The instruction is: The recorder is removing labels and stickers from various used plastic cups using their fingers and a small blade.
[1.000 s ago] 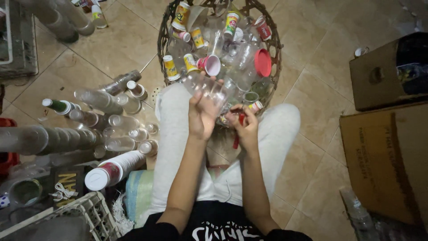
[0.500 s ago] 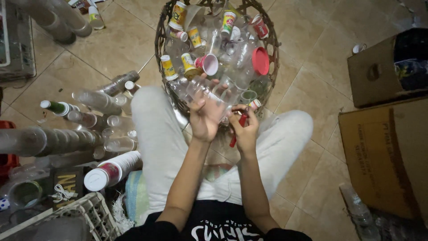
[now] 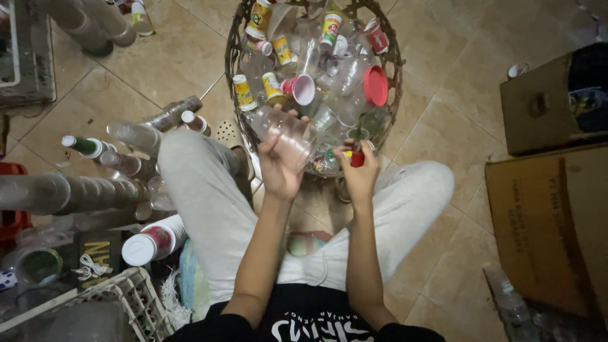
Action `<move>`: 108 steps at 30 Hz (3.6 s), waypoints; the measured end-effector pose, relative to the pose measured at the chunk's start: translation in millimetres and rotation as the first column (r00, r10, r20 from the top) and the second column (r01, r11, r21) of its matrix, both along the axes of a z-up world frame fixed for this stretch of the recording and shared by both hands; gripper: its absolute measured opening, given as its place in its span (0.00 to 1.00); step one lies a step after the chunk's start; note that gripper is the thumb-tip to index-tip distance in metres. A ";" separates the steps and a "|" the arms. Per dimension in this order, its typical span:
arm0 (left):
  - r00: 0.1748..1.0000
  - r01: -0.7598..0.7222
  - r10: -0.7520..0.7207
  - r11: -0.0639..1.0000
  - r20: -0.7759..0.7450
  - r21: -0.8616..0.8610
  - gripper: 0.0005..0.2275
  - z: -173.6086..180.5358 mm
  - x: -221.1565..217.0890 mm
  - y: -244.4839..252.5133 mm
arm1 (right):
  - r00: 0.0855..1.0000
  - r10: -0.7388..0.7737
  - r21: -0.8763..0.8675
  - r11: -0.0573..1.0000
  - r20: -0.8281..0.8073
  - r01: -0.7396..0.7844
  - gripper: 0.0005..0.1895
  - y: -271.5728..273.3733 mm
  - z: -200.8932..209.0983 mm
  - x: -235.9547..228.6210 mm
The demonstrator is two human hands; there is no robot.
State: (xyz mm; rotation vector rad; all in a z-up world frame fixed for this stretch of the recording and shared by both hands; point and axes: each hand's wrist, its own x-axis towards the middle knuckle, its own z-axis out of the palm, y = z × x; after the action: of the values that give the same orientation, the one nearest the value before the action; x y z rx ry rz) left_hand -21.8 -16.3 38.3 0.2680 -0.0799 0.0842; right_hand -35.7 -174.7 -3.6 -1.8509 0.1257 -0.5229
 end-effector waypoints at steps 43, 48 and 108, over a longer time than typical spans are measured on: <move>0.995 0.029 -0.038 0.994 -0.092 -0.107 0.22 -6.0 -4.1 -6.8 | 0.812 0.494 -0.227 0.868 0.310 -0.441 0.11 4.6 19.5 -17.2; 0.996 0.006 -0.015 0.995 -0.087 -0.096 0.22 0.0 -7.6 -8.7 | 0.790 0.549 -0.288 0.830 0.275 -0.477 0.08 -1.2 32.4 -19.8; 0.843 -0.221 -0.080 0.851 0.532 0.477 0.05 -135.8 -247.5 222.9 | 0.974 -0.122 -0.037 0.991 0.189 0.132 0.26 -3.5 -52.8 4.8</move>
State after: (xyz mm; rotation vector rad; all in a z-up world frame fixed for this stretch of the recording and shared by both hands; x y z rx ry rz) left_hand -269.3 206.6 -97.5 0.7979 -0.6663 0.2158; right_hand -30.9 -178.1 -56.4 -1.8398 0.1060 -0.7924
